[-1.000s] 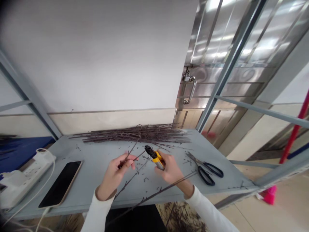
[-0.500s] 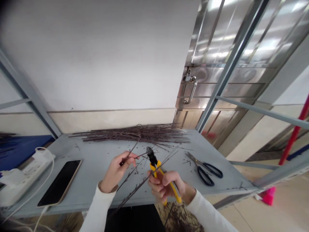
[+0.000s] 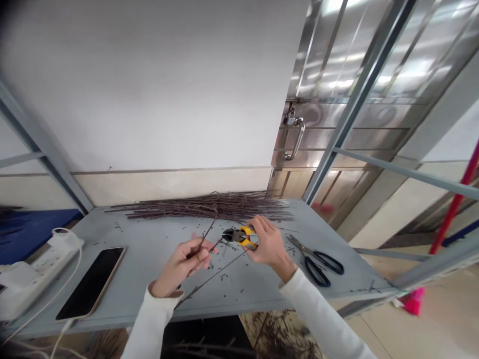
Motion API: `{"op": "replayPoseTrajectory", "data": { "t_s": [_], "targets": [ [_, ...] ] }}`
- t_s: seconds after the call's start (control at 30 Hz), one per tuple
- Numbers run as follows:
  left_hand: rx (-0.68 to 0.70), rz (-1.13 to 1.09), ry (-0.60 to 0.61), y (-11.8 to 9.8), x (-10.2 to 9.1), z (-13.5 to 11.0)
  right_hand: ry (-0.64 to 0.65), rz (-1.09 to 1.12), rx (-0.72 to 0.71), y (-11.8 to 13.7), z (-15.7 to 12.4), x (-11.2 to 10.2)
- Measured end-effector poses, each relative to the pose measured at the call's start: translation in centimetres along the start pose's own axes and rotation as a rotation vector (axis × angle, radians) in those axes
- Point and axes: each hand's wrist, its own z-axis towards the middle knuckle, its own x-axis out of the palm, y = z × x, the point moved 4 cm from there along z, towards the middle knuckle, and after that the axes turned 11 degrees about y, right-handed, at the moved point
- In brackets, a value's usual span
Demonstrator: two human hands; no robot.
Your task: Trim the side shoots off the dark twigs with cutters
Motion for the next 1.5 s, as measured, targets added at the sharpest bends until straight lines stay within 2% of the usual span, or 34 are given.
{"op": "replayPoseTrajectory", "data": {
  "t_s": [0.07,0.17,0.33,0.57,0.77,0.9,1.0,1.07,1.17,1.23,1.27,1.33,1.4,1.5],
  "targets": [
    [0.005,-0.019,0.002,0.2,0.1,0.3,-0.108,-0.074,-0.034,-1.3,0.0,0.4],
    [0.002,-0.038,0.025,0.6,0.4,0.9,-0.184,-0.088,-0.020,-3.3,-0.1,1.3],
    [-0.049,-0.071,0.030,1.2,0.1,1.9,-0.143,0.009,0.051,-4.6,0.2,2.1],
    [-0.107,-0.065,-0.046,1.8,-1.0,2.5,0.128,0.373,0.277,-2.5,-0.1,3.2],
    [-0.064,0.031,-0.077,1.6,-1.4,2.8,0.462,0.896,0.465,0.3,-1.7,4.3],
    [-0.038,0.062,-0.067,1.7,-1.6,3.0,0.751,1.336,0.487,2.3,-2.8,4.7],
    [0.009,0.109,-0.082,1.3,-1.6,2.9,0.919,1.576,0.468,3.3,-3.7,4.8],
    [0.025,0.136,-0.081,1.0,-1.6,2.7,0.984,1.694,0.467,3.6,-4.1,4.8],
    [0.008,0.130,-0.045,0.5,-1.4,2.3,0.978,1.808,0.485,3.8,-4.2,4.7],
    [-0.009,0.093,-0.019,0.3,-1.3,2.0,0.896,1.773,0.505,3.6,-3.9,4.5],
    [-0.024,0.066,-0.002,0.3,-1.2,1.9,0.818,1.684,0.513,3.3,-3.6,4.3],
    [-0.067,0.003,0.033,0.3,-1.1,1.7,0.607,1.355,0.499,2.2,-2.8,3.7],
    [-0.110,-0.065,0.058,0.4,-0.9,1.5,0.425,0.894,0.407,1.3,-2.0,2.8],
    [-0.153,-0.140,0.071,0.6,-0.8,1.5,0.289,0.436,0.275,0.4,-1.2,2.3]
  ]
}}
